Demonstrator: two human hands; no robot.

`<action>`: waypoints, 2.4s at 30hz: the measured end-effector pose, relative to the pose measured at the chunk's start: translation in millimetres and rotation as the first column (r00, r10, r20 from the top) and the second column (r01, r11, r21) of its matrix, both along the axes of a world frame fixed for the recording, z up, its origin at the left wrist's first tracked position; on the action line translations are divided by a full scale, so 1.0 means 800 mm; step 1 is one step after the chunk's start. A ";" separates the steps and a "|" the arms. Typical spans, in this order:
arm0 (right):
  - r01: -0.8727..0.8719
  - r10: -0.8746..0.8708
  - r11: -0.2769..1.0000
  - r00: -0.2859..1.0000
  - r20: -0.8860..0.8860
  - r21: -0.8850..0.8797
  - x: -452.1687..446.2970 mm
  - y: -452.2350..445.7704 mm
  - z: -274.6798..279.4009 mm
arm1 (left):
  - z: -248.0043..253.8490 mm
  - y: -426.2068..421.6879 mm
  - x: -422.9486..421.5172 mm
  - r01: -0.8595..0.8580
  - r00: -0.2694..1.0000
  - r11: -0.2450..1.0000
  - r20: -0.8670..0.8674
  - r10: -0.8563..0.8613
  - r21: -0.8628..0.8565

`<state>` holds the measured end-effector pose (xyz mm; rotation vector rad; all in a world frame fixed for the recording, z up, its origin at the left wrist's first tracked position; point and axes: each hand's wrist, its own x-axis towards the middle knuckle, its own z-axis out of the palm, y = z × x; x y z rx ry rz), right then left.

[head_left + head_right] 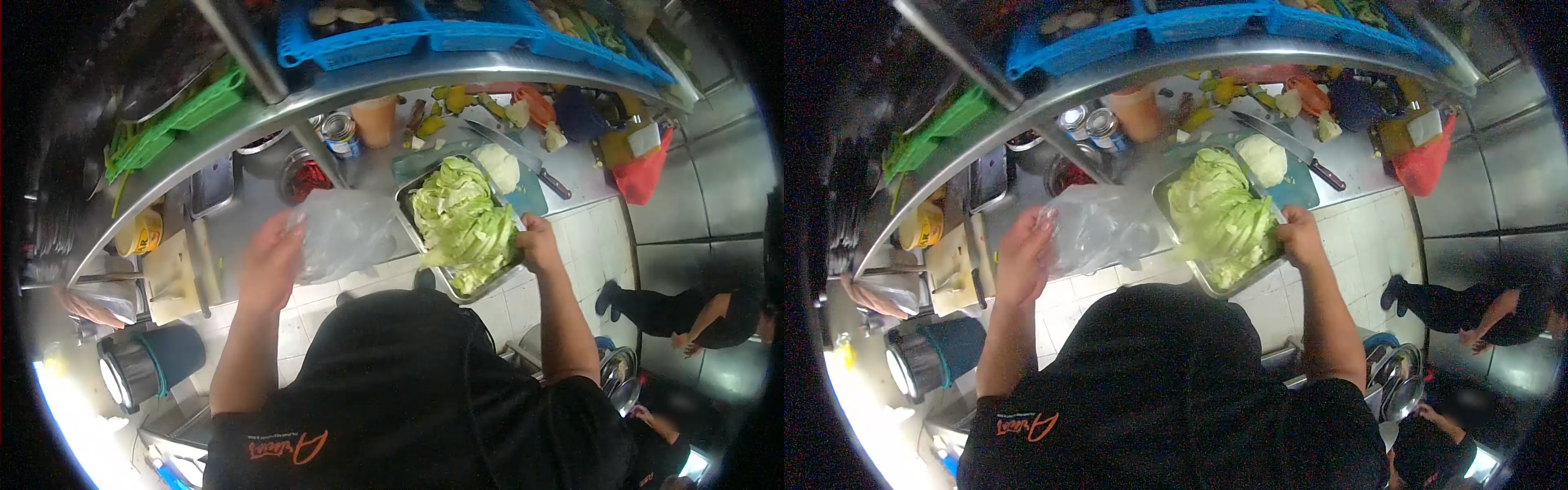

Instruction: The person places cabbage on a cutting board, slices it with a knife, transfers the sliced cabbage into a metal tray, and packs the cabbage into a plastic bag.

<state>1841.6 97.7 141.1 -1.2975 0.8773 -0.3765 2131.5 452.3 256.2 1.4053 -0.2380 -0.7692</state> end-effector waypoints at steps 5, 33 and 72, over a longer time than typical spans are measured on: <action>-0.075 0.070 0.991 0.996 -0.054 -0.110 -0.038 -0.060 0.077 | -0.002 -0.124 -0.022 -0.022 0.932 0.969 0.357 -0.070 0.247; -0.083 0.073 0.994 0.986 0.148 0.066 -0.069 -0.116 0.055 | 0.032 -0.286 -0.035 0.592 0.566 0.709 0.428 -0.705 0.383; -0.443 0.496 0.821 0.866 0.066 -0.360 0.031 -0.054 0.056 | 0.027 -0.321 -0.082 0.056 0.454 0.866 0.759 -0.466 0.498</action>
